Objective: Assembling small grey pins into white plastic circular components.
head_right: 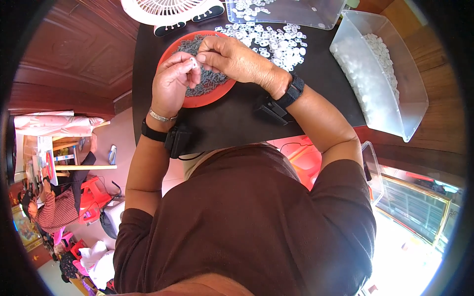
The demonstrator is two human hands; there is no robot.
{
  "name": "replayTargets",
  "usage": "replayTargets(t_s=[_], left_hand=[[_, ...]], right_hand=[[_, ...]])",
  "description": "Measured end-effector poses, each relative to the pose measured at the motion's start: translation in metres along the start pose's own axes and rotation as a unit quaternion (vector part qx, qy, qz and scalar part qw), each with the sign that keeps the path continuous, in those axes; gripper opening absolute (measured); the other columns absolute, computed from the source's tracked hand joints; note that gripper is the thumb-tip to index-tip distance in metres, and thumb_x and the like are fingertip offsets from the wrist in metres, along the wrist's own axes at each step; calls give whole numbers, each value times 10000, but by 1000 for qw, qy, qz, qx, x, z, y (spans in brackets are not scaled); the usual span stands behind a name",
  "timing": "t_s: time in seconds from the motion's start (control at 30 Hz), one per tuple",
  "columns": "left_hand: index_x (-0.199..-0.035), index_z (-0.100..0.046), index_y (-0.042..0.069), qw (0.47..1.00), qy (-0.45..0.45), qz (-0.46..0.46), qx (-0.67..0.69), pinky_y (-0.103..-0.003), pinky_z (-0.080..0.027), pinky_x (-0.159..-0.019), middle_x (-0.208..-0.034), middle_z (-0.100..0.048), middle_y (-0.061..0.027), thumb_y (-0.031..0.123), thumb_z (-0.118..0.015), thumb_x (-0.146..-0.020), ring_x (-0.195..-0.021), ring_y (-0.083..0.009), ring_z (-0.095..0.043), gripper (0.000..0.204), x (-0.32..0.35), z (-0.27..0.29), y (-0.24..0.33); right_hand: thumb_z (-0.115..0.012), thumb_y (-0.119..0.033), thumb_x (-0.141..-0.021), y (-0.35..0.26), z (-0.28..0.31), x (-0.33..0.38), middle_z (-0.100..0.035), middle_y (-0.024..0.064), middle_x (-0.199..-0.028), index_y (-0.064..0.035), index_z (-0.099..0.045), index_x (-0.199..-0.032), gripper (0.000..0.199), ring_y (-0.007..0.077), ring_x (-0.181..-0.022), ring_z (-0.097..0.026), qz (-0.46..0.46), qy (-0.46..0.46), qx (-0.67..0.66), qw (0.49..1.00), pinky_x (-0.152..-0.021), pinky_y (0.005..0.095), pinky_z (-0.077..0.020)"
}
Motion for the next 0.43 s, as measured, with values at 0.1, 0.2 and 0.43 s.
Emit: replayTargets(t_s=[0.1,0.2,0.43], left_hand=[[-808,-593,30,1000,2,3,2,-220,-377,-541,-687,-570,-25,157,-532,-843,-594,-100,-516,144,0,1,0],[-803,-591,30,1000,-12,15,-3,-214,-370,-529,-685,-571,-24,158,-532,-843,-584,-97,-512,146,-1,-1,0],[-865,-593,7,985,3,-40,-167,-216,-387,-563,-766,-582,-39,205,-520,-844,-631,-105,-523,211,-1,3,4]], right_hand=[[-496,-191,-954,1,0,0,-491,-16,-697,-35,-533,-858,186,64,-637,-449,11,8,10,1000,-585,208,-399],[-497,-150,-940,-3,3,1,-492,-17,-702,-35,-521,-855,145,66,-647,-457,54,18,69,996,-597,210,-399],[-513,-155,-913,-2,13,2,-479,-1,-669,-35,-512,-836,143,76,-629,-449,-37,20,30,999,-599,233,-399]])
Point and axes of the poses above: each hand's wrist, its own x-axis away from the middle knuckle, its own z-axis out of the back of the hand, y = z × x, the point moved 6 cm from there along -x, towards the middle knuckle
